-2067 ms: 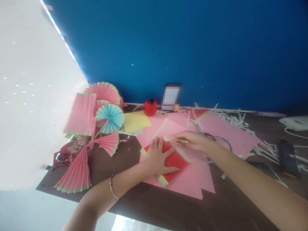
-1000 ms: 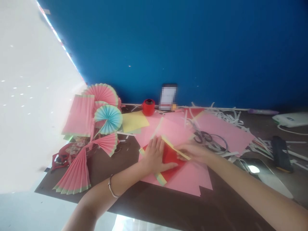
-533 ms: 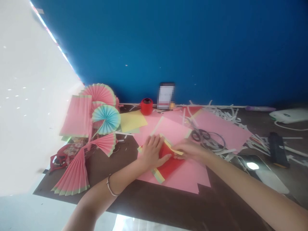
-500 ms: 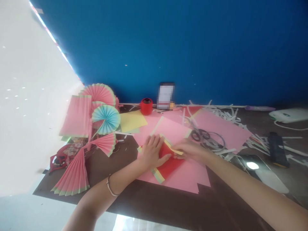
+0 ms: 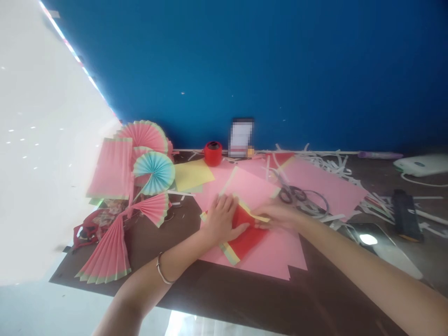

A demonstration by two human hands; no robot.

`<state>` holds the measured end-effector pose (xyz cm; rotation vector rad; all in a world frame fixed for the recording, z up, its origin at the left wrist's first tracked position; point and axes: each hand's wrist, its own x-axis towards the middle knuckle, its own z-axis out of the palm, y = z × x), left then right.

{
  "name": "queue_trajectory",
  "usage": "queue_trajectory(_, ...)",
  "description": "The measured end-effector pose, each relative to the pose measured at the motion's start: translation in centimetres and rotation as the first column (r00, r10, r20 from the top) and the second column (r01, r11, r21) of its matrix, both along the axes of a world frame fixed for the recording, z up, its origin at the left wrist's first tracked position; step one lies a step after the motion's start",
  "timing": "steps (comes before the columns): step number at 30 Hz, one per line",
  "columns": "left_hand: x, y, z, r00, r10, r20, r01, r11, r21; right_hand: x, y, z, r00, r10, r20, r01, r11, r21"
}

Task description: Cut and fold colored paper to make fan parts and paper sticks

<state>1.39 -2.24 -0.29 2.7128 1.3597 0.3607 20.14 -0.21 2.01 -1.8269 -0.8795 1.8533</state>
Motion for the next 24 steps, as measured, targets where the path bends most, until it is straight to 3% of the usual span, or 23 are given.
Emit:
queue_trajectory(9,-0.5,0.9,0.0,0.988,-0.14,0.059,0.143,0.988,-0.062,0.2,0.2,0.3,0.997,0.073,0.024,-0.072,0.997,-0.006)
queue_trajectory(19,-0.4,0.7,-0.2,0.989,-0.135,0.067,0.138,0.989,-0.051,0.0,0.0,1.1,0.996,0.088,0.009,-0.088,0.996,-0.018)
queue_trajectory(24,-0.4,1.0,-0.3,0.97,-0.222,0.096,0.228,0.972,-0.055,-0.1,0.0,1.5,0.996,0.09,0.005,-0.09,0.995,-0.034)
